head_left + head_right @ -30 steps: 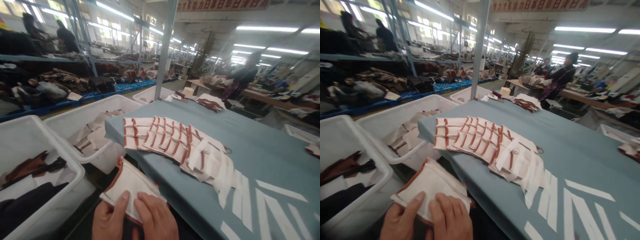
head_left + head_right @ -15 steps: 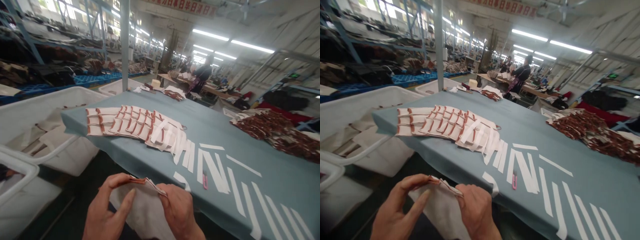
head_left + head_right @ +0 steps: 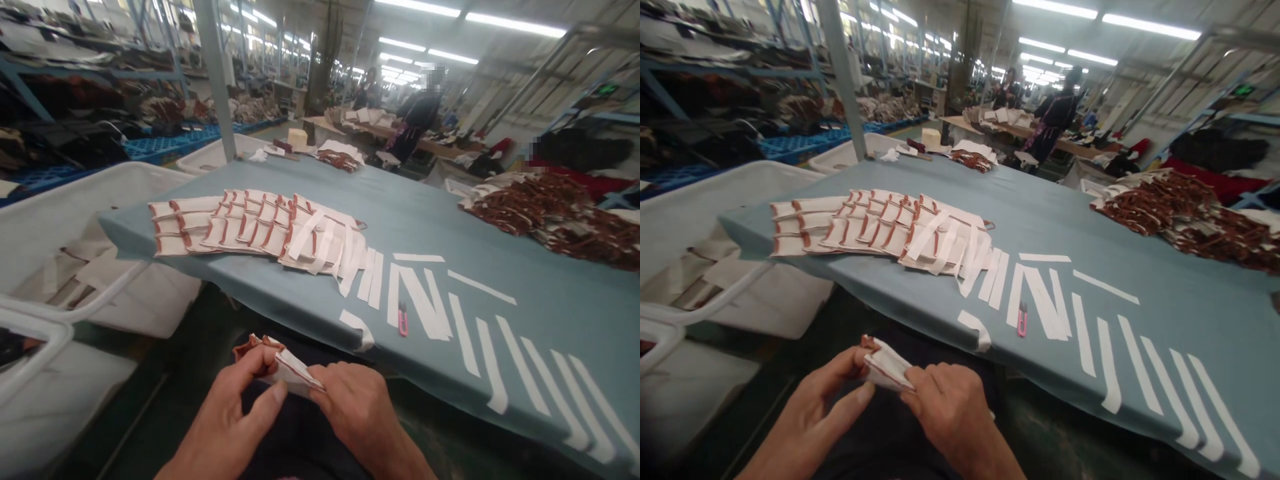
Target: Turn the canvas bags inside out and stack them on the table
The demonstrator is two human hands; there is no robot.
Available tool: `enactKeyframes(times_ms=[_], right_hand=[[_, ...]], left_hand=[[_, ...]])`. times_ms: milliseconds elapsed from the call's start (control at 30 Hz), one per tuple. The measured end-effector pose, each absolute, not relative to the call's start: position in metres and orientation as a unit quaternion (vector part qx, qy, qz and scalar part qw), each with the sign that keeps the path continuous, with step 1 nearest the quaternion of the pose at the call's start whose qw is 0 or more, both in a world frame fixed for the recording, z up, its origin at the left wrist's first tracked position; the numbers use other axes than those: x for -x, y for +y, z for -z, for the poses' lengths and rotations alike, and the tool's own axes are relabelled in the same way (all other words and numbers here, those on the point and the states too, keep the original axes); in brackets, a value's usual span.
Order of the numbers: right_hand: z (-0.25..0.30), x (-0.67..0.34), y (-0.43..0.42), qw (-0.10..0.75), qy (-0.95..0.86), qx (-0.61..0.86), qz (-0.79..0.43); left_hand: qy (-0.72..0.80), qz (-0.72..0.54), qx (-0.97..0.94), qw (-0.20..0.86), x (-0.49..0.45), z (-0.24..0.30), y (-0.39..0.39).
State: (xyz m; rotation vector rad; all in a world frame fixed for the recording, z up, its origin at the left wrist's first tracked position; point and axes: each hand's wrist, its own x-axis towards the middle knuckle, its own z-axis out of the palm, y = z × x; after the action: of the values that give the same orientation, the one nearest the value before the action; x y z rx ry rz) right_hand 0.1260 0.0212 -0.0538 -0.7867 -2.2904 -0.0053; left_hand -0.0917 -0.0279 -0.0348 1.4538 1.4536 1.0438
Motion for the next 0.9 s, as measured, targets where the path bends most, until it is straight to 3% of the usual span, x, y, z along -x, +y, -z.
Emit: enactKeyframes(times_ms=[167,267,367,433,567,767,900], right_hand=[[0.06,-0.143,0.003,0.33,-0.88,0.326,-0.102],[0.05,-0.142,-0.01,0.347,-0.785,0.401,-0.32],[0.033,-0.138,-0.014,0.295,-0.653,0.45,-0.533],[0.023,-0.135,-0.011,0.264,-0.597,0.445,-0.612],[0.019,-0.133,-0.005,0.244,-0.563,0.42,-0.668],[0.031,-0.129,-0.006,0.224,-0.54,0.397,-0.707],[0.032,-0.126,-0.007,0.24,-0.575,0.42,-0.66]], left_hand=[[0.545,-0.309,-0.565,0.537,0.088,0.026,-0.025],[0.545,-0.279,-0.569,0.549,0.082,0.026,-0.029],[0.546,-0.267,-0.592,0.53,0.078,0.025,-0.038],[0.565,-0.287,-0.583,0.508,0.077,0.022,-0.044],[0.589,-0.344,-0.547,0.485,0.075,0.018,-0.05],[0.506,-0.378,-0.539,0.556,0.077,0.028,-0.043],[0.48,-0.399,-0.516,0.587,0.081,0.033,-0.04]])
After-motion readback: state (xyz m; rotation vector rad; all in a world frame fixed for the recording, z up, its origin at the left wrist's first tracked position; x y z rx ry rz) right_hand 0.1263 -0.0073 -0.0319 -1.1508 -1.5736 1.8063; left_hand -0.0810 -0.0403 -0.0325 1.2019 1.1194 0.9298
